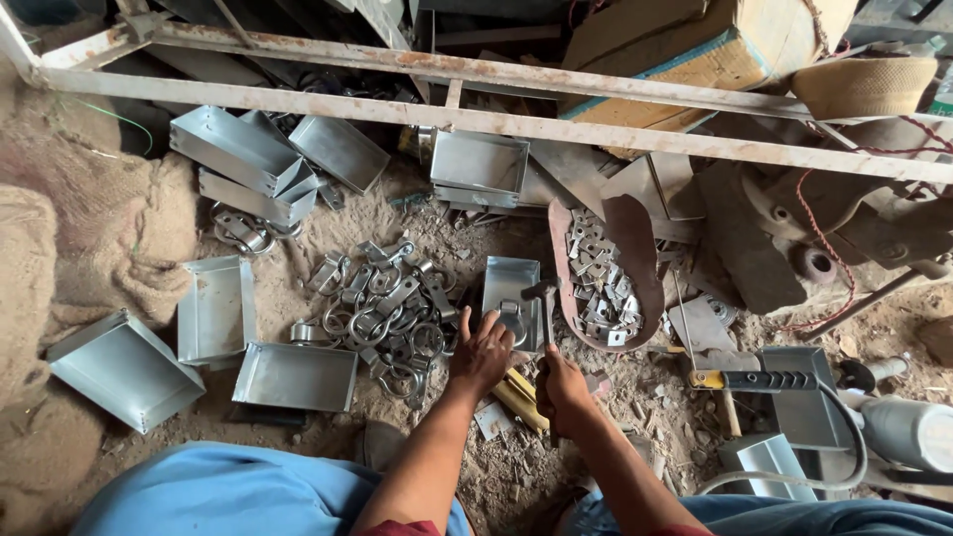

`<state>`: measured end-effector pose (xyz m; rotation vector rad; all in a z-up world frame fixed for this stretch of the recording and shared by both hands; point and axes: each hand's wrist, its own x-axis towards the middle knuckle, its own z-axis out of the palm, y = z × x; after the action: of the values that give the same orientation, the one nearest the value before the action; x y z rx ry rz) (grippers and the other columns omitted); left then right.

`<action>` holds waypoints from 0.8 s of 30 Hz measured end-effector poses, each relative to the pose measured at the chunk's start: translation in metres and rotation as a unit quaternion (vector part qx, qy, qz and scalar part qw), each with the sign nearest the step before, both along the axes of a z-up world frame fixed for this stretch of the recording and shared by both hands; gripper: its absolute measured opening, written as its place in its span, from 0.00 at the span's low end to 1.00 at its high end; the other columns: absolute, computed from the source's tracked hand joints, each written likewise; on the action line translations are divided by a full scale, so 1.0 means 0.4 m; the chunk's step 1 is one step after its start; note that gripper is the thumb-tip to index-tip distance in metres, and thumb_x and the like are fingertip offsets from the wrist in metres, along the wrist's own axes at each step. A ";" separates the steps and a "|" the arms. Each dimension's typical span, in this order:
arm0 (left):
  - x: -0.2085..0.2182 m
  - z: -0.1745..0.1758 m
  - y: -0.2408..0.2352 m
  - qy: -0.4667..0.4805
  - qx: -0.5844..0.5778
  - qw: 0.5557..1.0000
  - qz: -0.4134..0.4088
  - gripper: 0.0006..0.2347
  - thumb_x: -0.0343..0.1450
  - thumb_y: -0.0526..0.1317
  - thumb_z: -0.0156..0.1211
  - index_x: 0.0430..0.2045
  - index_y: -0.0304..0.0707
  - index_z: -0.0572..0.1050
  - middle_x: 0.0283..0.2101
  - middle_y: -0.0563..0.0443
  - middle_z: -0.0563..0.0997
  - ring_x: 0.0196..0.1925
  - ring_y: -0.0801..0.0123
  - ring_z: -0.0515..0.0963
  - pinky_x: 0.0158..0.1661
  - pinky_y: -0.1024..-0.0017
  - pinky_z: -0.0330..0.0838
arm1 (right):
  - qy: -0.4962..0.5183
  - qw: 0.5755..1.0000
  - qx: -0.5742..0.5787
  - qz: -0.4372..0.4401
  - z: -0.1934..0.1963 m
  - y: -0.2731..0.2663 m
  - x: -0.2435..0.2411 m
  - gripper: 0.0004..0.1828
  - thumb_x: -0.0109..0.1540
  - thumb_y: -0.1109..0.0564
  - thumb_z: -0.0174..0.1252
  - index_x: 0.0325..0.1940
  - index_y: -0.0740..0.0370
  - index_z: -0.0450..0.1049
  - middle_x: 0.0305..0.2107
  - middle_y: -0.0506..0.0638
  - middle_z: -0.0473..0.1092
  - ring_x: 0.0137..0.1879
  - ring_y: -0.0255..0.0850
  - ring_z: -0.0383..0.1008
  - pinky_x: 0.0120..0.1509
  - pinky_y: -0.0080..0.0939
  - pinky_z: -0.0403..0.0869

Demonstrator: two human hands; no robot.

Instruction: The person positions small metal brackets onto a metal box, welds them in place using a welding rod, and strikes the welded pieces with a hammer.

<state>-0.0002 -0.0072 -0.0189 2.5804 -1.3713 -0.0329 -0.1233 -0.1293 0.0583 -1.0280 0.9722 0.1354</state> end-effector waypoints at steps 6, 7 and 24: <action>-0.009 0.054 -0.010 0.019 0.077 0.997 -0.016 0.29 0.75 0.64 0.35 0.40 0.37 0.78 0.57 0.43 0.78 0.74 0.50 0.59 0.69 0.32 0.29 | 0.012 0.998 -0.064 -0.025 0.010 0.010 -0.018 0.26 0.73 0.40 0.38 0.25 0.54 0.61 0.11 0.44 0.56 0.13 0.34 0.49 0.16 0.41 0.53; -0.011 0.074 -0.016 0.024 0.105 0.994 -0.016 0.30 0.74 0.66 0.37 0.40 0.37 0.79 0.58 0.42 0.77 0.74 0.49 0.57 0.68 0.32 0.28 | 0.020 0.996 -0.078 -0.035 0.016 0.007 -0.021 0.26 0.73 0.40 0.38 0.25 0.54 0.62 0.11 0.44 0.57 0.13 0.35 0.50 0.16 0.41 0.54; 0.012 0.040 -0.006 -0.020 0.068 0.997 -0.008 0.32 0.72 0.68 0.36 0.48 0.41 0.78 0.55 0.46 0.80 0.74 0.55 0.57 0.67 0.30 0.26 | 0.022 0.989 -0.136 -0.049 0.045 -0.074 -0.080 0.28 0.73 0.40 0.35 0.28 0.61 0.62 0.27 0.63 0.79 0.15 0.35 0.52 0.18 0.42 0.56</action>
<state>0.0045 -0.0097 -0.0028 2.6948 -1.4512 -0.0798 -0.1551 -0.1589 0.0765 -1.2273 1.0995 -0.0572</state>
